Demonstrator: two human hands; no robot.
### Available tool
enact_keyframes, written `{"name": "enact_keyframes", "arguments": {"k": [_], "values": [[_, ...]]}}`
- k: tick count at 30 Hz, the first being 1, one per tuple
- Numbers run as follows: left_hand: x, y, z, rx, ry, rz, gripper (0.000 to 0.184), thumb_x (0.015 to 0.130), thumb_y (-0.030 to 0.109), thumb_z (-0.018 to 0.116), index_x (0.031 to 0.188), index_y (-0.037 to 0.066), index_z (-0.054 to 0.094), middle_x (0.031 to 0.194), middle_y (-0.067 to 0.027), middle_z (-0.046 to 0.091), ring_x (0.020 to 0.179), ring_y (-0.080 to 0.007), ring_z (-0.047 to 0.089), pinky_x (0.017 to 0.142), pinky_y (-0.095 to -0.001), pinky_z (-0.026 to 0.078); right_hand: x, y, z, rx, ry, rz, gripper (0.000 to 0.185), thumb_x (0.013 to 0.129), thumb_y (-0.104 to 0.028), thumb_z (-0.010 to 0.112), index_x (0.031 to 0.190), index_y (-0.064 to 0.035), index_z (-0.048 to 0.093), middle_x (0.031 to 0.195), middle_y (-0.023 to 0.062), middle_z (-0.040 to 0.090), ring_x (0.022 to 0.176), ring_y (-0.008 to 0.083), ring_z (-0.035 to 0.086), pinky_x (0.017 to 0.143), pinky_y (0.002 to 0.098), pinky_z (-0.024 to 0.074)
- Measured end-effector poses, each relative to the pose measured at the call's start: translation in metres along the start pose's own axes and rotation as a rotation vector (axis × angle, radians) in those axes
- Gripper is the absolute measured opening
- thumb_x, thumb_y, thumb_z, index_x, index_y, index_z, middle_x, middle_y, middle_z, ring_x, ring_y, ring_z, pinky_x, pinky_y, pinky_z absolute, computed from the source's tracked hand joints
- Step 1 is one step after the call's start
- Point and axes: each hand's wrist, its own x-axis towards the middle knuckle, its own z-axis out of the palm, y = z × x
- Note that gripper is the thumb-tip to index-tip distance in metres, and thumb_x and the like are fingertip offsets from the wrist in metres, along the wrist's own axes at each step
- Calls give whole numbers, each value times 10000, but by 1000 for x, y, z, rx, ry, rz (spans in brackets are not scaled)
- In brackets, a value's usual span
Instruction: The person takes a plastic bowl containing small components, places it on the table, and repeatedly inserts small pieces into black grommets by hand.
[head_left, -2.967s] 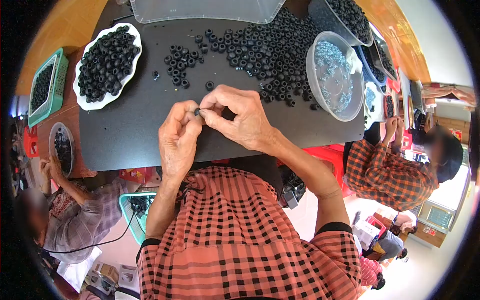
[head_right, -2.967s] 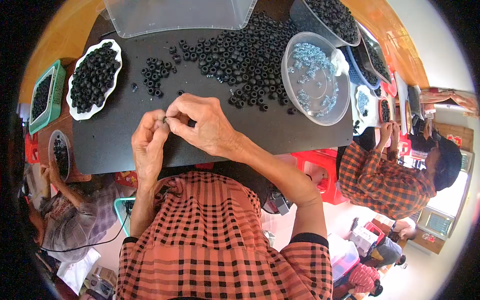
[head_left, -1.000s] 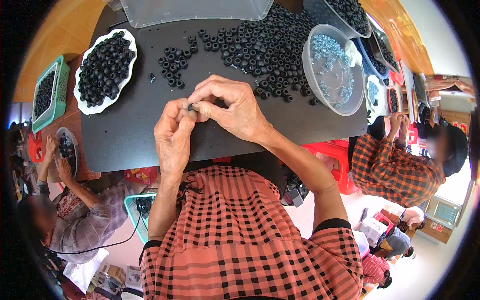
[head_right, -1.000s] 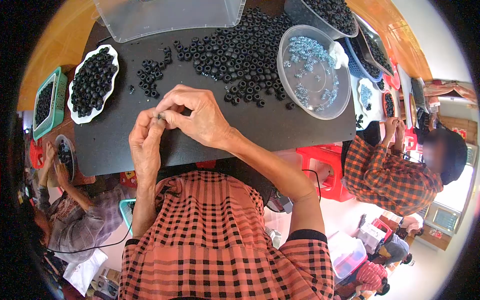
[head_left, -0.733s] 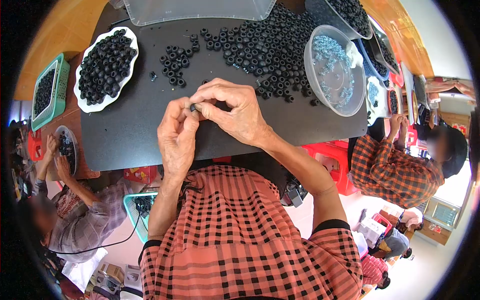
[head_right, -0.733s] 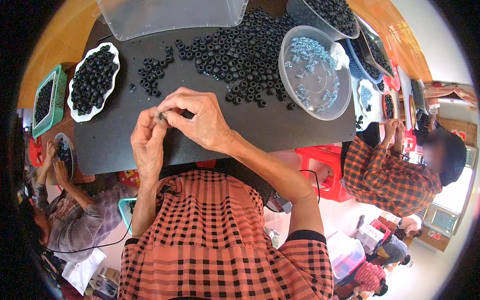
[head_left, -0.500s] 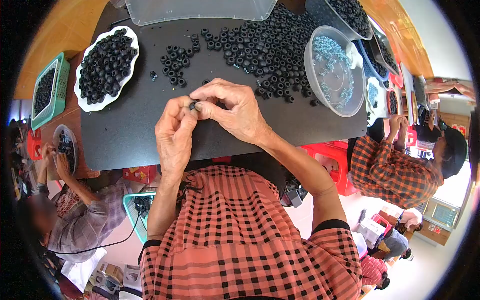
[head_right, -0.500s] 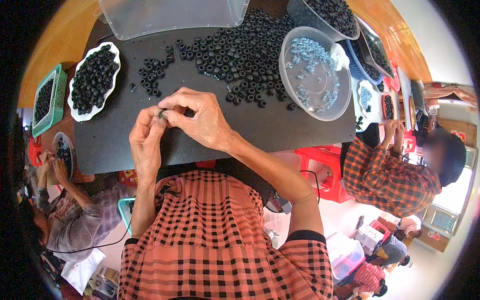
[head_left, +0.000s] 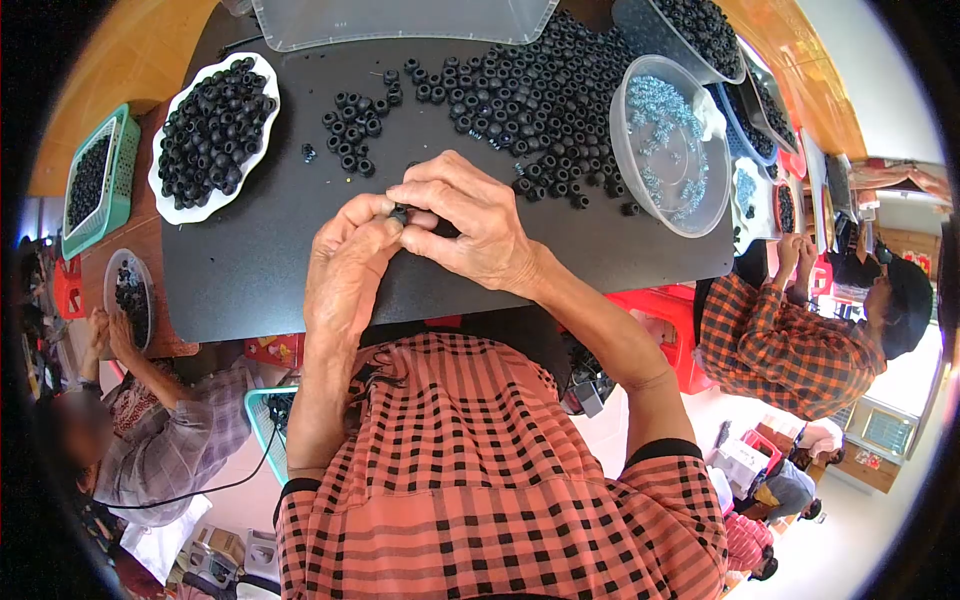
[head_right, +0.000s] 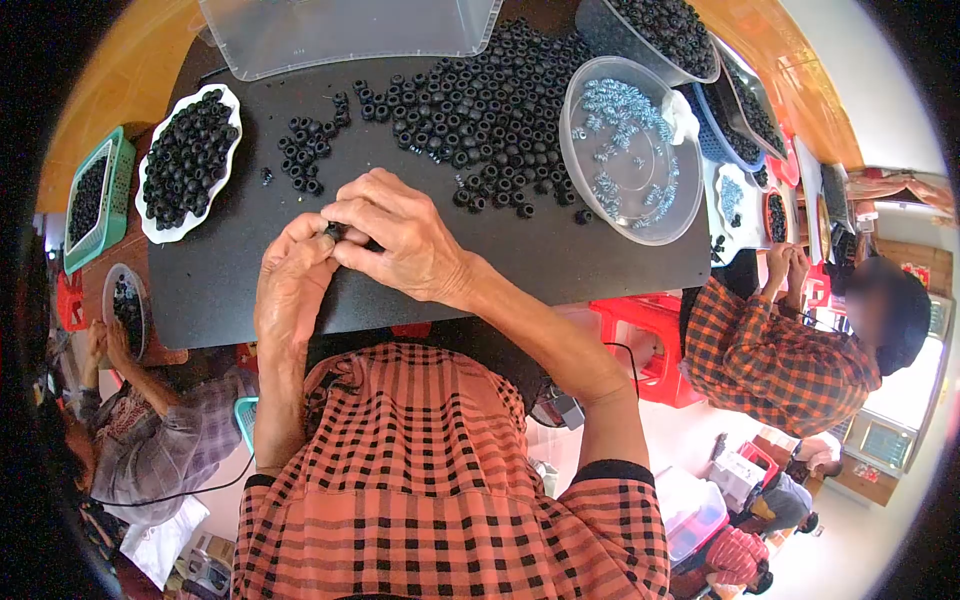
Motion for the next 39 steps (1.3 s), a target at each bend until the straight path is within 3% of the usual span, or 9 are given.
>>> {"name": "enact_keyframes", "arguments": {"k": [4, 16, 18, 22, 26, 32, 36, 38, 39], "values": [[1, 1, -1, 5, -3, -21, 142, 889, 13, 508, 994, -26, 596, 940, -92, 650, 899, -149, 624, 888, -307, 481, 0, -4, 0, -16, -6, -1, 309, 644, -2, 731, 934, -13, 626, 853, 83, 569, 763, 246, 557, 674, 356, 474], [1, 6, 4, 32, -27, -52, 145, 906, 56, 531, 1011, -17, 600, 939, -60, 631, 881, -128, 602, 885, -311, 466, -3, -4, 4, -43, 35, 17, 274, 663, -22, 718, 927, -13, 643, 852, 68, 582, 749, 230, 539, 690, 355, 441], [2, 5, 3, 78, -20, -62, 190, 900, 128, 561, 1027, -11, 584, 921, -20, 584, 878, -112, 557, 893, -312, 440, -3, -4, 3, -78, 27, 3, 296, 661, -13, 725, 947, -17, 648, 876, 69, 602, 736, 221, 553, 684, 349, 448], [2, 0, -7, 8, -74, -29, 161, 902, 86, 547, 1025, -5, 598, 931, -38, 606, 894, -129, 579, 877, -308, 456, -3, -5, 0, -135, 12, -59, 291, 700, -64, 726, 979, -36, 648, 911, 75, 621, 764, 228, 574, 700, 362, 454], [2, -7, -9, 83, -9, 83, 271, 916, 219, 577, 1041, -22, 565, 922, -64, 601, 872, -170, 564, 872, -349, 451, -6, -7, -5, -162, 36, -112, 246, 728, -92, 727, 933, 0, 628, 872, 94, 605, 778, 235, 573, 699, 365, 458], [2, -3, -3, 157, -151, 113, 371, 950, 328, 559, 1029, -34, 543, 869, -150, 647, 854, -235, 582, 879, -371, 451, 29, 20, -107, -469, 225, -177, 257, 719, -96, 742, 940, -8, 646, 838, 99, 630, 743, 250, 596, 689, 344, 488], [1, -4, -1, 176, -150, 144, 331, 959, 294, 541, 1021, -31, 544, 861, -156, 657, 894, -238, 590, 887, -375, 456, 60, 71, -206, -716, 378, -2, 151, 745, -113, 728, 870, -35, 694, 747, 94, 647, 672, 256, 619, 641, 352, 500], [3, -5, -1, 179, -153, 151, 317, 957, 280, 541, 1024, -29, 546, 864, -155, 661, 906, -241, 592, 891, -376, 456, 75, 100, -252, -903, 449, -11, 192, 779, -211, 709, 863, -38, 701, 750, 114, 656, 658, 270, 628, 645, 362, 500], [2, -5, -2, 182, -157, 146, 302, 954, 265, 541, 1026, -28, 547, 867, -154, 664, 918, -243, 595, 895, -376, 456, 81, 105, -271, -973, 409, 118, 239, 797, -270, 683, 866, -42, 699, 753, 126, 657, 667, 279, 631, 653, 369, 501]]}}
